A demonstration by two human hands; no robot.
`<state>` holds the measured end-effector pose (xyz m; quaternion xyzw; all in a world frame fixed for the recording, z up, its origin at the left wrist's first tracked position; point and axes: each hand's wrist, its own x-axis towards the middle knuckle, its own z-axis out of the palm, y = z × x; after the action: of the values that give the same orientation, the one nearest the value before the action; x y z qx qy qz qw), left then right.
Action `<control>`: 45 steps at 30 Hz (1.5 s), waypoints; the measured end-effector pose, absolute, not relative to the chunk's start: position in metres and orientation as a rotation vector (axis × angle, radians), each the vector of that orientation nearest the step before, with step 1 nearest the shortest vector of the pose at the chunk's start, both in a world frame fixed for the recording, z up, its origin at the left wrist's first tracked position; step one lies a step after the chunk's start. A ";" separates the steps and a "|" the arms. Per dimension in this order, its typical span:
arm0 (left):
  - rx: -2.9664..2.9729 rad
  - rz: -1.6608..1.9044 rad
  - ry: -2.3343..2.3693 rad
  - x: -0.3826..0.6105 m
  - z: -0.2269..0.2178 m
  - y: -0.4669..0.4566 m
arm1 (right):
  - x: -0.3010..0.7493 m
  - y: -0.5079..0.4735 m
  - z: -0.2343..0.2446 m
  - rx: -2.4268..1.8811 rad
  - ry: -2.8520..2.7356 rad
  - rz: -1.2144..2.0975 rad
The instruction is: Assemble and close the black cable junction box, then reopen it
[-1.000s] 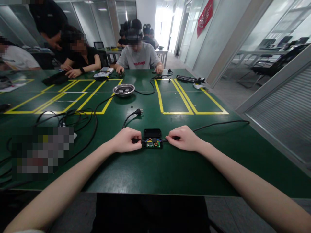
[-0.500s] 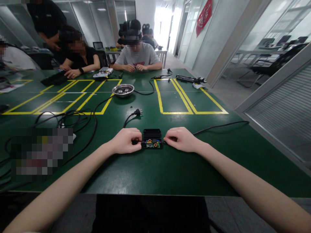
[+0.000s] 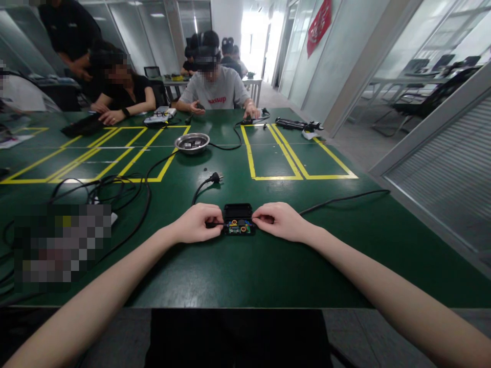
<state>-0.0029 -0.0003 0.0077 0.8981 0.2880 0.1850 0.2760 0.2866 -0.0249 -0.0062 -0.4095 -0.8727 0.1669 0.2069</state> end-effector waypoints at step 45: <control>2.065 0.669 1.259 0.013 0.006 -0.003 | 0.282 -0.018 -0.015 -1.333 -1.991 0.567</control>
<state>0.0129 -0.0030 0.0064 0.7821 0.4769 0.2534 0.3108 0.2822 -0.0176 -0.0152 -0.5106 -0.7624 0.2171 0.3331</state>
